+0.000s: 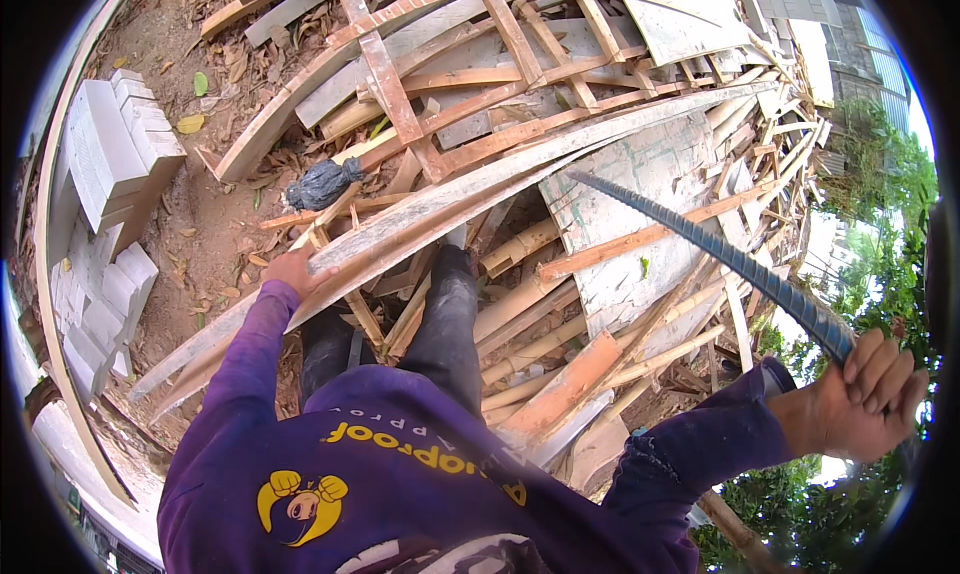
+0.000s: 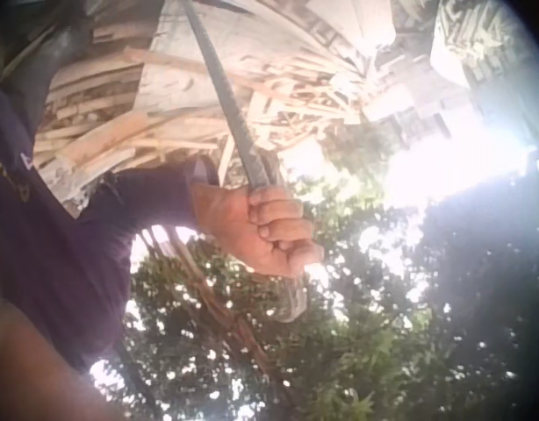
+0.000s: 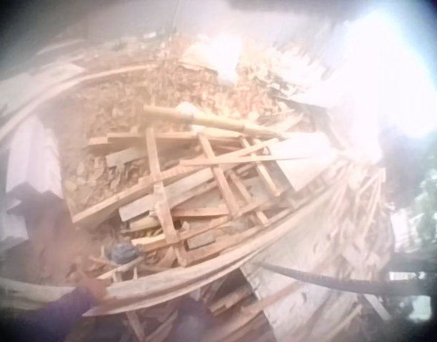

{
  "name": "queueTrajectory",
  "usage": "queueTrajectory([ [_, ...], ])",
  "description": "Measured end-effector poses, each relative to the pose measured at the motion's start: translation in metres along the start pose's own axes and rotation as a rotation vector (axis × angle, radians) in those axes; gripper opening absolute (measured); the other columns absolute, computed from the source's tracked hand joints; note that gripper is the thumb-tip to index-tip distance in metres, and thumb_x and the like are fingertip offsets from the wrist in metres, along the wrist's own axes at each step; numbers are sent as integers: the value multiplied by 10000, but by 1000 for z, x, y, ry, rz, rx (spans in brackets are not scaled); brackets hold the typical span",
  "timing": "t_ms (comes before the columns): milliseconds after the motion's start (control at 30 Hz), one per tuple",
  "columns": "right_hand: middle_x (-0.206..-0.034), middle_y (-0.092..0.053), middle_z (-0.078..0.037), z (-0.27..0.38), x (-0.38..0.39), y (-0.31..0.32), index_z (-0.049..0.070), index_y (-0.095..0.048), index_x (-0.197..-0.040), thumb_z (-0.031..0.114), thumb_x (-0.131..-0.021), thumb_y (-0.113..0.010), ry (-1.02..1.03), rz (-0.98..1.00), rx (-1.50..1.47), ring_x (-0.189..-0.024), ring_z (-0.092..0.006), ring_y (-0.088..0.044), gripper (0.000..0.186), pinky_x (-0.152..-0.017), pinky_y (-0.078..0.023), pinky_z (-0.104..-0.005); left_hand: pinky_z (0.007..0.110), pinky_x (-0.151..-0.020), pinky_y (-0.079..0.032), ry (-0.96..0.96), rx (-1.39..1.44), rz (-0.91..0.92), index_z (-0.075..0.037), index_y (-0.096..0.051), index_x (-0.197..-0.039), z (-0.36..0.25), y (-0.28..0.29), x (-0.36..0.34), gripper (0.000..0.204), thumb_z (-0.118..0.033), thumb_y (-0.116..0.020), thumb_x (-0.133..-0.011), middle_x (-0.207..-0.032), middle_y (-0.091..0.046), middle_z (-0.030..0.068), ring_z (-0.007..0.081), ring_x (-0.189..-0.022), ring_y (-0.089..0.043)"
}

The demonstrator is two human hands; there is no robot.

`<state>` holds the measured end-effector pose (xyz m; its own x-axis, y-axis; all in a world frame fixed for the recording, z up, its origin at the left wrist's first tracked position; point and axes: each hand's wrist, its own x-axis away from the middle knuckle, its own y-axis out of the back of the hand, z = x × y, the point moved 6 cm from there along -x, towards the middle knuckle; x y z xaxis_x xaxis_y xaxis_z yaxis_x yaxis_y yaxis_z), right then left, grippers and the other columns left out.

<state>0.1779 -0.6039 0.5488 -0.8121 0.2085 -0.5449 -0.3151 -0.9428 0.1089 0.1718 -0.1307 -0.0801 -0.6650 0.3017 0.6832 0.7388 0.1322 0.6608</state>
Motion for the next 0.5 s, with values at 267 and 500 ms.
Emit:
queueTrajectory([
  [267,-544,-299,-8,-94,-36,29,179,-313,-635,149,-1039,-358,-106,-202,110,-448,-121,-257,408,-499,-286,-318,503,-922,-553,-6,-1,-35,-66,-648,-1319,4,2,2,814,-735,-639,-856,-1052,-741,248,419,-1013,-716],
  [500,-584,-268,13,-119,-54,-16,142,-348,-730,153,-1018,-418,9,-257,260,-481,-93,-275,297,-503,-287,-272,510,-916,-551,46,9,63,-98,-636,-1322,-6,8,10,766,-701,-674,-852,-1087,-736,238,422,-1033,-708],
])
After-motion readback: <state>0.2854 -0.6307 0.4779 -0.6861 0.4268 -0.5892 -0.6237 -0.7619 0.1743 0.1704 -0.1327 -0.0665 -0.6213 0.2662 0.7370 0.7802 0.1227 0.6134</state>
